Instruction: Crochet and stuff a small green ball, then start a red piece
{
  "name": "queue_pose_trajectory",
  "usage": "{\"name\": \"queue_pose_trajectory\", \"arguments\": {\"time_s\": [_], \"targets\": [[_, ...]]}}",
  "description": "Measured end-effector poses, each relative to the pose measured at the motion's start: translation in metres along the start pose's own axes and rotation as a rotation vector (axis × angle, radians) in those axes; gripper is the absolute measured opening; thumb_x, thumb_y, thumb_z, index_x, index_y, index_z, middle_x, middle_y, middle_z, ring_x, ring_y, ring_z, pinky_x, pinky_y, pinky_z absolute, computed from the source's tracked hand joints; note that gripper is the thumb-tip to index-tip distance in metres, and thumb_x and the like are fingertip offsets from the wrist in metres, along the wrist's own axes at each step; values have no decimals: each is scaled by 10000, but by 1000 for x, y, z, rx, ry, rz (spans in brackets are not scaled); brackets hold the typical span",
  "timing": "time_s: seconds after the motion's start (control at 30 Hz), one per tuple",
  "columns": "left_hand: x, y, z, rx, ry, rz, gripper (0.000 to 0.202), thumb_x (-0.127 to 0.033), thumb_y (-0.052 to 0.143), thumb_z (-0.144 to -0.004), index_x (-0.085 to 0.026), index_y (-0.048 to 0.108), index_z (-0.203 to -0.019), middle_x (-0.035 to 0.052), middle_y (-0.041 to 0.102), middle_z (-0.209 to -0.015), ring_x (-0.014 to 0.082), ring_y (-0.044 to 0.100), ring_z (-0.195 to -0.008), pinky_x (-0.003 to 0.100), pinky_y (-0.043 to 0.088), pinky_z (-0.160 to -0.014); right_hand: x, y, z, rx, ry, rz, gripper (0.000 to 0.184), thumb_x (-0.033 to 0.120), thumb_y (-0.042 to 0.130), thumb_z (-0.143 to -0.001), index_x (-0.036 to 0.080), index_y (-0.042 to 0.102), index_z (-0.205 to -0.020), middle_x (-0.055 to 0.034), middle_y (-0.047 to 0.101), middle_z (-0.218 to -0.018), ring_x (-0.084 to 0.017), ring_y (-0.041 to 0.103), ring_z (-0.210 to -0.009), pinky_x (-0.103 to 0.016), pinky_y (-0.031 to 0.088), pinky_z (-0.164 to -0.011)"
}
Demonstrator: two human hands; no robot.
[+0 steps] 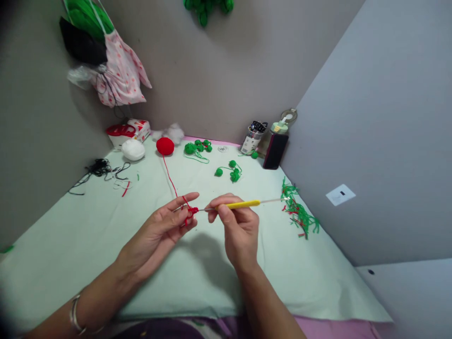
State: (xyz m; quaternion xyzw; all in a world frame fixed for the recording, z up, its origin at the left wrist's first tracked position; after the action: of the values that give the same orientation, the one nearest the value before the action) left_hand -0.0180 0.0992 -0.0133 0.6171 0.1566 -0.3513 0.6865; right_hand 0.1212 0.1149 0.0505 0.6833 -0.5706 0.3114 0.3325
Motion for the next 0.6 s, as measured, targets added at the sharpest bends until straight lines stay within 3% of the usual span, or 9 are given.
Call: {"name": "queue_pose_trajectory", "arguments": {"time_s": [0.13,0.27,0.37,0.5,0.6], "targets": [[1,8,0,54,70,-104,396,-239,870,-818,-229,778,-1204,7,715,-903,151,618,-944,295,437,-968,0,10,-3,72,3,86,138,217,667,-997,258,798,-985,-37,757,-924,-179,700,-870,-318,570,-776],[2,4,-3,23,84,-173,350,-331,856,-841,-221,794,-1168,10,707,-883,169,601,-937,320,422,-958,11,16,3,102,-114,227,241,120,629,-997,287,791,-1059,-20,742,-883,-158,698,-788,-289,584,-692],[4,2,-4,-11,77,-145,364,-366,871,-824,-216,807,-1150,31,750,-972,161,605,-922,306,434,-929,21,23,14,146,-304,476,359,45,628,-967,296,769,-1182,-54,741,-992,-175,716,-831,-311,615,-696],[15,10,-1,38,1,73,232,-323,914,-772,-185,838,-943,38,756,-1015,156,635,-955,288,489,-926,34,27,34,100,-579,755,472,5,698,-905,283,745,-1284,-89,743,-1116,-212,734,-972,-329,639,-772],[16,16,2,79,-32,168,171,-254,896,-789,-167,835,-923,36,744,-999,148,646,-945,282,522,-922,32,21,29,83,-467,579,449,17,653,-941,304,750,-1272,-75,740,-1113,-208,740,-986,-328,638,-771]]}}
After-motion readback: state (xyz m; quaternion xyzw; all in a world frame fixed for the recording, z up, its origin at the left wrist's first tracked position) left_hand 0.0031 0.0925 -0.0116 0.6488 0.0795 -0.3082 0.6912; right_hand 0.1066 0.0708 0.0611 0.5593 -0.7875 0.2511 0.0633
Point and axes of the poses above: each hand's wrist, its own z-axis away from the middle knuckle, its own y-axis out of the palm, x = y × z, the point moved 9 cm from there along -z, towards the middle knuckle
